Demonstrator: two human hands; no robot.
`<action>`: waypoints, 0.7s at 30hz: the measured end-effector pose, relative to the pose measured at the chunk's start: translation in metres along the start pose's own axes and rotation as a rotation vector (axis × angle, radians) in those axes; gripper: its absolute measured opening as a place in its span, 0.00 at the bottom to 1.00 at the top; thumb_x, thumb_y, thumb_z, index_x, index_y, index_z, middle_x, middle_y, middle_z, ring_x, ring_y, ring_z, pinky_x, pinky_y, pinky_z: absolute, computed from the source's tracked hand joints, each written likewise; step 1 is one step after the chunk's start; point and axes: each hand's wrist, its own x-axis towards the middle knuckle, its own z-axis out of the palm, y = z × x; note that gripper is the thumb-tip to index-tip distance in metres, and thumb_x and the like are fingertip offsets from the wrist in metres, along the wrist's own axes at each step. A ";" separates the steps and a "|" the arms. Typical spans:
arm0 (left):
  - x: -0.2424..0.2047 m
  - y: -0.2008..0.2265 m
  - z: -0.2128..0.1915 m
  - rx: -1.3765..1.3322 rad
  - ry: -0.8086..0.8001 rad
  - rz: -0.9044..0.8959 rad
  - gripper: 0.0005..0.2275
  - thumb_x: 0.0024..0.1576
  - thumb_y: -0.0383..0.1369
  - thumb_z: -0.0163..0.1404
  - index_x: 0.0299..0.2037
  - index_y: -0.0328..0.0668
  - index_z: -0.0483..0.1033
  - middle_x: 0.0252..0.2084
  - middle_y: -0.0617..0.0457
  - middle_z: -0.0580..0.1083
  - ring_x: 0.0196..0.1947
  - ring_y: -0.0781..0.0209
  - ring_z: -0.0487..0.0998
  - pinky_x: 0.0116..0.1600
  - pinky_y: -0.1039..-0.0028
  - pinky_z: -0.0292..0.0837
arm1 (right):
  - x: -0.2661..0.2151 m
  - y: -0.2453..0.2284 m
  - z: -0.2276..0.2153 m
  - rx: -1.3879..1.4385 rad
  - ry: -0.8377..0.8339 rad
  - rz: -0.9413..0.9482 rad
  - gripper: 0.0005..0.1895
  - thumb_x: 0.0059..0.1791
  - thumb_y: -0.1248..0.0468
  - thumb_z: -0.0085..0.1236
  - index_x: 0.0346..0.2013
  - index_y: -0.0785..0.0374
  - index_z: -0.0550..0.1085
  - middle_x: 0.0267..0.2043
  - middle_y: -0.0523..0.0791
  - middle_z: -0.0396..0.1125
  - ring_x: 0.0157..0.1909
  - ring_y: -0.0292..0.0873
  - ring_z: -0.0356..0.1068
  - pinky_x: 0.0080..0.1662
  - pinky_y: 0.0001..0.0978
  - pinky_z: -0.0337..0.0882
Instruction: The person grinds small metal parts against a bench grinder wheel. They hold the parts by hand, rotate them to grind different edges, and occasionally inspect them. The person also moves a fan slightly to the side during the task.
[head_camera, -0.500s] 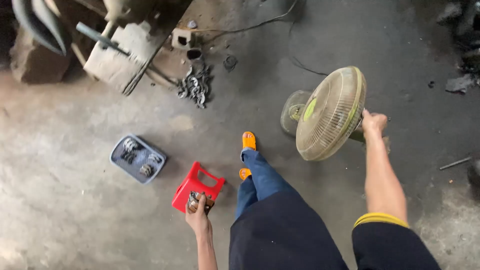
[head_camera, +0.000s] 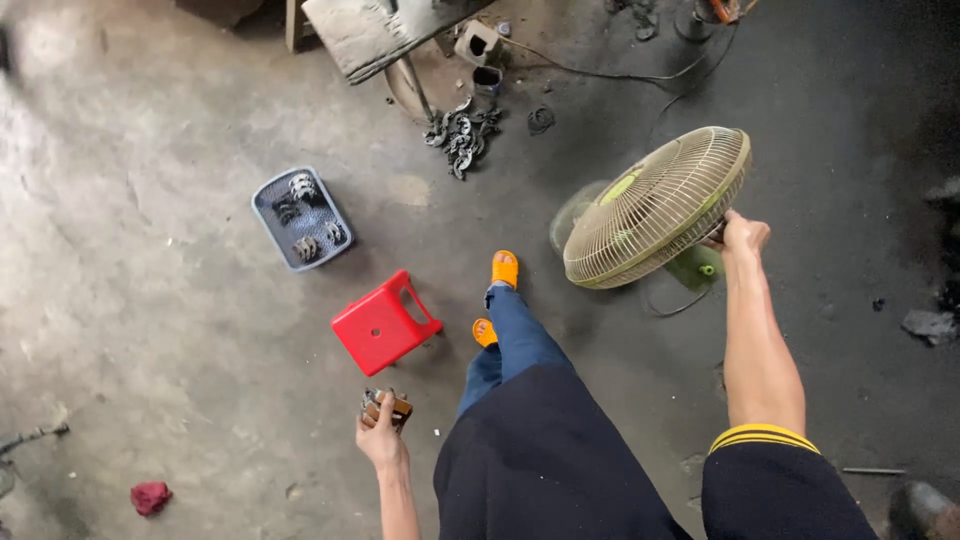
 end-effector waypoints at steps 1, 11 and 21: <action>0.002 -0.002 -0.005 -0.008 0.010 -0.004 0.15 0.44 0.26 0.57 0.39 0.38 0.65 0.34 0.47 0.71 0.29 0.54 0.76 0.32 0.67 0.70 | -0.003 0.000 0.010 -0.009 -0.007 -0.007 0.19 0.46 0.66 0.52 0.46 0.75 0.62 0.50 0.57 0.60 0.37 0.52 0.72 0.29 0.39 0.82; 0.028 0.055 0.054 0.080 -0.020 0.003 0.17 0.43 0.27 0.57 0.41 0.36 0.66 0.35 0.48 0.71 0.31 0.57 0.74 0.33 0.69 0.70 | -0.061 -0.035 0.133 0.055 -0.206 0.074 0.16 0.42 0.65 0.55 0.37 0.76 0.67 0.39 0.52 0.66 0.35 0.47 0.71 0.34 0.42 0.79; 0.065 0.111 0.148 0.108 -0.056 -0.045 0.40 0.37 0.29 0.59 0.62 0.28 0.51 0.53 0.46 0.65 0.45 0.61 0.70 0.41 0.71 0.68 | -0.100 -0.081 0.194 -0.128 -0.324 0.136 0.08 0.47 0.69 0.45 0.36 0.75 0.65 0.40 0.55 0.66 0.39 0.50 0.71 0.36 0.42 0.79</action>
